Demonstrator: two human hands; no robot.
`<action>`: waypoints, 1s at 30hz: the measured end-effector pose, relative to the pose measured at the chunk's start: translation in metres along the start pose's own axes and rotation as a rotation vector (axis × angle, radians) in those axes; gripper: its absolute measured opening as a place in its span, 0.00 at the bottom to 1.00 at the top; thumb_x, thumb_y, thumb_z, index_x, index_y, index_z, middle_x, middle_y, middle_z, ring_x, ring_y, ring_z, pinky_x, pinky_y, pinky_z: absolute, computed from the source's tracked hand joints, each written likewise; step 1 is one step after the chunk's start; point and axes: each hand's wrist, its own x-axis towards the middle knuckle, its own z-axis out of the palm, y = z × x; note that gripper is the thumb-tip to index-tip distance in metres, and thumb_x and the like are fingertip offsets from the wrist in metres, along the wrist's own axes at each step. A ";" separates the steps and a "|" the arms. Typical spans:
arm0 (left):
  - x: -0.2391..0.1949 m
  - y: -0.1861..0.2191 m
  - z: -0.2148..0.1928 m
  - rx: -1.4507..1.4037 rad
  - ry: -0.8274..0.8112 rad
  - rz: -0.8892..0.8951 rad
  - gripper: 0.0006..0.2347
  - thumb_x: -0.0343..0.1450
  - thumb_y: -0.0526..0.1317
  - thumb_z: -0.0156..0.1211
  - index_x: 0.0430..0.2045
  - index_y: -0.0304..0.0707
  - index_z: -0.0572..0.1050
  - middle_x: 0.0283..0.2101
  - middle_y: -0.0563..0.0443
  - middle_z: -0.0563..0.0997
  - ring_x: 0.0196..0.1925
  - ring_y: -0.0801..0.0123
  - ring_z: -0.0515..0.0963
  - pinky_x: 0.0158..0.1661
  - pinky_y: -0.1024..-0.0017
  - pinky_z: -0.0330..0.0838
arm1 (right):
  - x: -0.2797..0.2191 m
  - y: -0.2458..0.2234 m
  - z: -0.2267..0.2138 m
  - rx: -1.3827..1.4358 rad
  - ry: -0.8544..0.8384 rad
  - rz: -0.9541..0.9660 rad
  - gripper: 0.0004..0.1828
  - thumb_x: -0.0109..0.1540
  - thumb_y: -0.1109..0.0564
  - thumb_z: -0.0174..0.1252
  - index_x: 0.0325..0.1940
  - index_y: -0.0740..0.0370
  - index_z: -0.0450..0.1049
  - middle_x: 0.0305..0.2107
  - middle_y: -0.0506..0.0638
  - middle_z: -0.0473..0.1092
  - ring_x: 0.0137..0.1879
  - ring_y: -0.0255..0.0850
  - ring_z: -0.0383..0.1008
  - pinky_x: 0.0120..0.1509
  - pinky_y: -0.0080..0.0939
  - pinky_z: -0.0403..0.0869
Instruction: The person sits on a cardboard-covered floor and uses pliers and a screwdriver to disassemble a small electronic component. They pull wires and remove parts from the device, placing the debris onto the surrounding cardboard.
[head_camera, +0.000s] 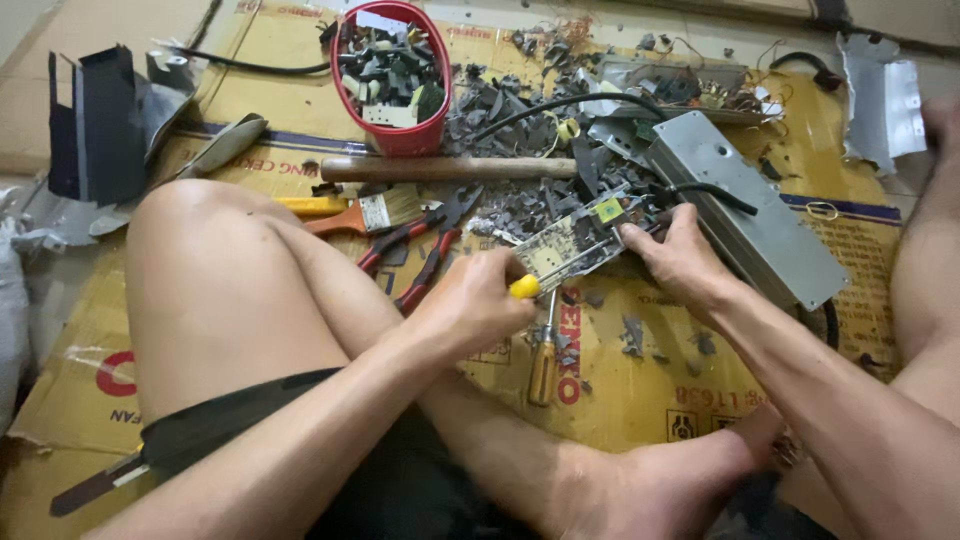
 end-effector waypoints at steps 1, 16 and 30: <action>-0.002 0.001 0.001 0.002 -0.002 0.005 0.18 0.62 0.44 0.63 0.43 0.36 0.80 0.40 0.31 0.84 0.48 0.40 0.83 0.43 0.48 0.78 | 0.008 0.008 0.000 0.002 0.005 0.002 0.36 0.63 0.39 0.60 0.64 0.65 0.58 0.48 0.64 0.71 0.54 0.60 0.75 0.52 0.62 0.73; -0.001 -0.004 -0.006 0.496 0.145 0.219 0.11 0.74 0.46 0.49 0.44 0.43 0.72 0.39 0.37 0.80 0.36 0.34 0.84 0.35 0.39 0.79 | -0.007 -0.008 -0.006 -0.037 -0.028 0.027 0.41 0.60 0.35 0.61 0.63 0.66 0.59 0.50 0.67 0.72 0.57 0.64 0.74 0.56 0.67 0.74; -0.009 0.008 -0.012 0.473 0.052 0.196 0.12 0.77 0.44 0.45 0.41 0.38 0.75 0.34 0.36 0.82 0.36 0.47 0.86 0.37 0.45 0.81 | 0.001 0.000 -0.005 -0.016 -0.008 0.046 0.39 0.61 0.35 0.61 0.63 0.63 0.58 0.50 0.63 0.73 0.60 0.59 0.73 0.62 0.61 0.70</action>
